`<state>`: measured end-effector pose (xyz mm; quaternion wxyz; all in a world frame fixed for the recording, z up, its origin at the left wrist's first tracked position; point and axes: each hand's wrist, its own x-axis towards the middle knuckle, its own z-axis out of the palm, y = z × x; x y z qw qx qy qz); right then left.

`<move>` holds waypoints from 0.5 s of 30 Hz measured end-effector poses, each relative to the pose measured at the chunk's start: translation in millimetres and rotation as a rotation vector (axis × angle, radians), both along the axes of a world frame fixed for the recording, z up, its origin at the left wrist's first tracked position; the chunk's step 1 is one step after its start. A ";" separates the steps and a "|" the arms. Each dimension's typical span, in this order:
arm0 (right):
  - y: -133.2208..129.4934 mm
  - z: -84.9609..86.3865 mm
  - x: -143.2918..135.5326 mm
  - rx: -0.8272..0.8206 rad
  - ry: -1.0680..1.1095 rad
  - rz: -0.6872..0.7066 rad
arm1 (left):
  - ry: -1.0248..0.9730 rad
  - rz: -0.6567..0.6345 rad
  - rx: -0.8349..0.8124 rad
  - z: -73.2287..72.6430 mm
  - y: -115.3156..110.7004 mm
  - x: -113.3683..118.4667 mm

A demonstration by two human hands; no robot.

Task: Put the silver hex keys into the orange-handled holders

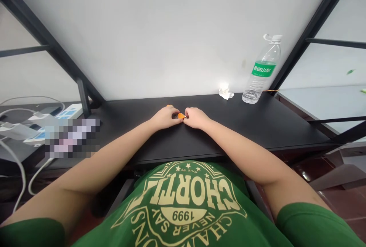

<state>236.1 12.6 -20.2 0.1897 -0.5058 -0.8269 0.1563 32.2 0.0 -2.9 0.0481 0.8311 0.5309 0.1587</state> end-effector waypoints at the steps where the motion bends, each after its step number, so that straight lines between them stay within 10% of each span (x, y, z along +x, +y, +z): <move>1: -1.3 0.8 -0.7 -0.007 0.004 0.018 | -0.034 0.009 -0.028 -0.2 1.7 -0.8; 15: -11.4 14.7 -3.2 -0.060 -0.040 -0.078 | -0.043 -0.069 0.034 -5.8 5.8 -5.4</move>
